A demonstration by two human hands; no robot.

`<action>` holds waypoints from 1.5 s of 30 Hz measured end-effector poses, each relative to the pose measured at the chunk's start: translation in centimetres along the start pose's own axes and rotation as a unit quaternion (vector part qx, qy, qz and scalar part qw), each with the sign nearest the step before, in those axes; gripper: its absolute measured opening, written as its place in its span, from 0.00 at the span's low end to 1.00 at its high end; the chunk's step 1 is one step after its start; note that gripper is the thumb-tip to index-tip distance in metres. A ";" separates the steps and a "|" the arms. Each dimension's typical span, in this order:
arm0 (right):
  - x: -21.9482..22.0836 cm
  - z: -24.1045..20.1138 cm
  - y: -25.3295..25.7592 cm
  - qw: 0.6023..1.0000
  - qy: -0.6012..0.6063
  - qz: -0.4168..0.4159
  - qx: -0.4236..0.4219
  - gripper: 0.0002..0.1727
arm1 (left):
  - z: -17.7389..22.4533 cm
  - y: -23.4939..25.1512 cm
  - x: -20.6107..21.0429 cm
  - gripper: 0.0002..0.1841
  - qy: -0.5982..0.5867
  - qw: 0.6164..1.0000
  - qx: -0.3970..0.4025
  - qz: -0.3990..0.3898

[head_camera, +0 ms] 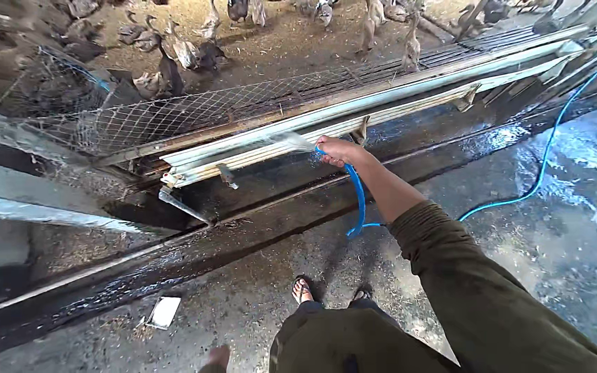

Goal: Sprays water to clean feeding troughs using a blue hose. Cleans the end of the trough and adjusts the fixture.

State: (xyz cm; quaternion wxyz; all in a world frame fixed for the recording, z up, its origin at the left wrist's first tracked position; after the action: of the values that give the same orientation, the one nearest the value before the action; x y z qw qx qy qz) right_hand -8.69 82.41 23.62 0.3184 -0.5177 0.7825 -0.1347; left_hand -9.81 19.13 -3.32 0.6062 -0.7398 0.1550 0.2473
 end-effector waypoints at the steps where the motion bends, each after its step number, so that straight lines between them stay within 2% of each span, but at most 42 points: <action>1: -0.9 0.6 -0.4 1.000 0.008 0.011 0.005 0.20 | 3.1 0.4 0.9 0.26 -0.058 0.998 0.037 0.012; 3: -3.1 2.2 -1.6 0.999 0.016 0.040 0.013 0.21 | 11.6 -1.0 1.7 0.37 -0.074 0.987 0.139 -0.015; 6: -7.4 5.5 -4.5 0.995 0.026 0.093 0.028 0.20 | 25.7 -10.3 5.1 0.50 -0.025 0.944 0.322 -0.064; 8: -10.9 8.2 -7.0 0.990 0.047 0.127 0.032 0.20 | 33.4 -18.1 9.5 0.60 0.001 0.900 0.420 -0.118; 10: -14.5 10.6 -10.2 0.985 0.068 0.153 0.030 0.18 | 38.9 -25.4 15.5 0.68 0.029 0.858 0.489 -0.156; 12: -18.4 12.9 -13.3 0.980 0.086 0.176 0.021 0.17 | 42.9 -30.6 21.7 0.69 0.039 0.838 0.522 -0.156; 13: -20.4 14.0 -15.0 0.978 0.094 0.184 0.019 0.17 | 44.2 -32.6 24.4 0.61 0.037 0.840 0.523 -0.143; 15: -24.4 16.3 -18.3 0.974 0.101 0.203 0.016 0.15 | 46.1 -36.0 28.2 0.32 0.027 0.845 0.527 -0.086; 16: -26.2 17.3 -19.9 0.972 0.104 0.210 0.014 0.15 | 46.9 -37.3 29.5 0.23 0.031 0.849 0.524 -0.053; 18: -29.7 19.9 -22.9 0.967 0.117 0.227 0.010 0.16 | 48.4 -38.8 31.1 0.17 0.015 0.846 0.532 -0.015; 22: -35.6 25.3 -26.8 0.955 0.146 0.258 0.006 0.12 | 51.5 -39.6 31.9 0.18 -0.054 0.838 0.540 0.055; 25: -38.9 28.0 -28.5 0.944 0.169 0.284 0.009 0.11 | 53.5 -40.7 31.6 0.20 -0.042 0.823 0.548 0.139; 28: -42.1 30.2 -30.0 0.932 0.187 0.310 0.022 0.14 | 55.0 -42.5 31.5 0.17 0.001 0.812 0.561 0.158; 34: -50.5 35.5 -30.8 0.914 0.210 0.347 0.030 0.11 | 60.8 -46.4 33.8 0.15 0.008 0.784 0.602 0.151; 39: -59.4 40.2 -30.0 0.906 0.197 0.373 0.029 0.11 | 68.5 -49.9 36.1 0.14 0.013 0.772 0.622 0.131; 42: -64.2 42.8 -30.2 0.897 0.202 0.390 0.045 0.17 | 73.3 -51.7 37.5 0.19 0.005 0.747 0.653 0.122; 45: -68.5 45.6 -31.0 0.885 0.218 0.410 0.044 0.18 | 77.8 -54.2 38.2 0.22 0.027 0.745 0.659 0.095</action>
State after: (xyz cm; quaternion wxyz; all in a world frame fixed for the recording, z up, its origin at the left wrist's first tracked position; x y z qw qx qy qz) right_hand 60.69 135.95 30.27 0.1894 -0.0937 0.9679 -0.1361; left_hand 36.76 109.30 8.89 0.9120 -0.1437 0.3650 0.1202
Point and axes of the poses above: each hand's wrist, its own y-axis towards the middle knuckle, its own x-axis out of the palm, z = x × y, the point moved 1 cm from there along y, towards the middle knuckle, and after that the axes turned 11 degrees about -x, right-handed, at the moved point
